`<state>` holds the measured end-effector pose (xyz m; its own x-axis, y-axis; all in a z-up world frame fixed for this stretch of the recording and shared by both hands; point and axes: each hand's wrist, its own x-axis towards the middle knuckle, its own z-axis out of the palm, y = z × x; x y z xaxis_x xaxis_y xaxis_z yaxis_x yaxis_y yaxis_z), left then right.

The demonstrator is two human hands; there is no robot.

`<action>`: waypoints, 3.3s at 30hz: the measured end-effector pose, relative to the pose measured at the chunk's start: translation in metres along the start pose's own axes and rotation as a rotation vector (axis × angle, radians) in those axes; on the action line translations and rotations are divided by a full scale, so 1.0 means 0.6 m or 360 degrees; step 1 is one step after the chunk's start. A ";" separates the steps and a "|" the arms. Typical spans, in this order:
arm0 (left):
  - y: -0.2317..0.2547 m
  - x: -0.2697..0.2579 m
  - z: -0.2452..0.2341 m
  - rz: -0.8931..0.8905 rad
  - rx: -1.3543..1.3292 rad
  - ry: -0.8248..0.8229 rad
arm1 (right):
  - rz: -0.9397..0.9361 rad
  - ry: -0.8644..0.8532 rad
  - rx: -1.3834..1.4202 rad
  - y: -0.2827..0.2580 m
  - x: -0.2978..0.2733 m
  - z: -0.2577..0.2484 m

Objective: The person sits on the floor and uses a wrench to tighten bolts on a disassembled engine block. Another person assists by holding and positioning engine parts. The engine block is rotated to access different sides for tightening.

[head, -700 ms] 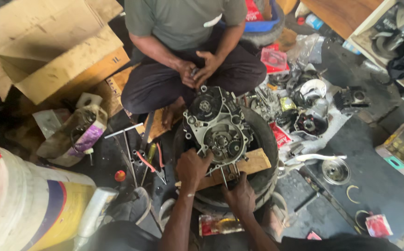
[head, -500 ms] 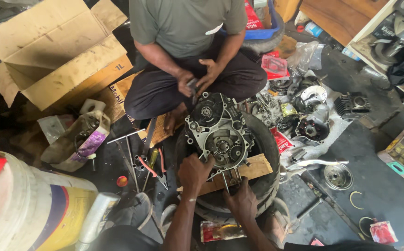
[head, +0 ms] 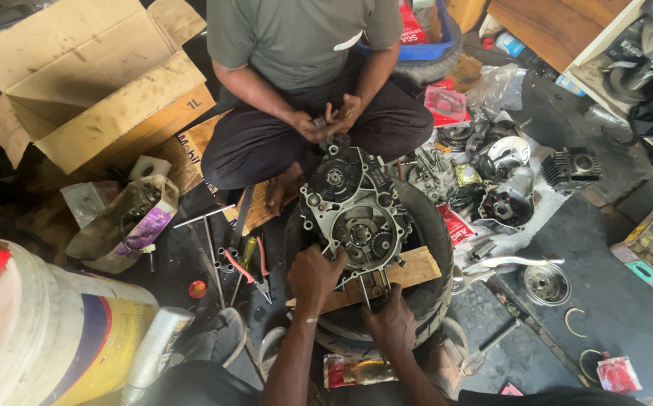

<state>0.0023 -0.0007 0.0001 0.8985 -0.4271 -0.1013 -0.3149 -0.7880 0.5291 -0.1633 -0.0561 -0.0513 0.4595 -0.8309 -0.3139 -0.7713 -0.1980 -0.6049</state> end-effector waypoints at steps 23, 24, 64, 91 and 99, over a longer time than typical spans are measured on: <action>-0.007 -0.001 0.009 -0.0139 0.0079 0.0022 | -0.0157 0.0147 0.0030 0.038 0.012 0.039; -0.009 0.002 0.014 -0.0146 0.0109 -0.0002 | -0.0187 0.0168 0.0042 0.040 0.016 0.042; -0.033 0.010 0.047 0.0075 0.0142 0.0170 | -0.0124 0.0123 0.0071 0.046 0.015 0.042; -0.011 0.003 0.013 0.0010 0.0058 0.0079 | -0.0077 0.0065 0.0058 0.017 0.007 0.020; -0.008 0.007 0.012 -0.0003 0.0024 0.0031 | -0.0090 0.0084 0.0015 0.019 0.013 0.022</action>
<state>0.0052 -0.0017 -0.0092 0.9050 -0.4168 -0.0855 -0.3175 -0.7953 0.5164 -0.1628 -0.0583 -0.0704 0.4780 -0.8449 -0.2399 -0.7403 -0.2406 -0.6278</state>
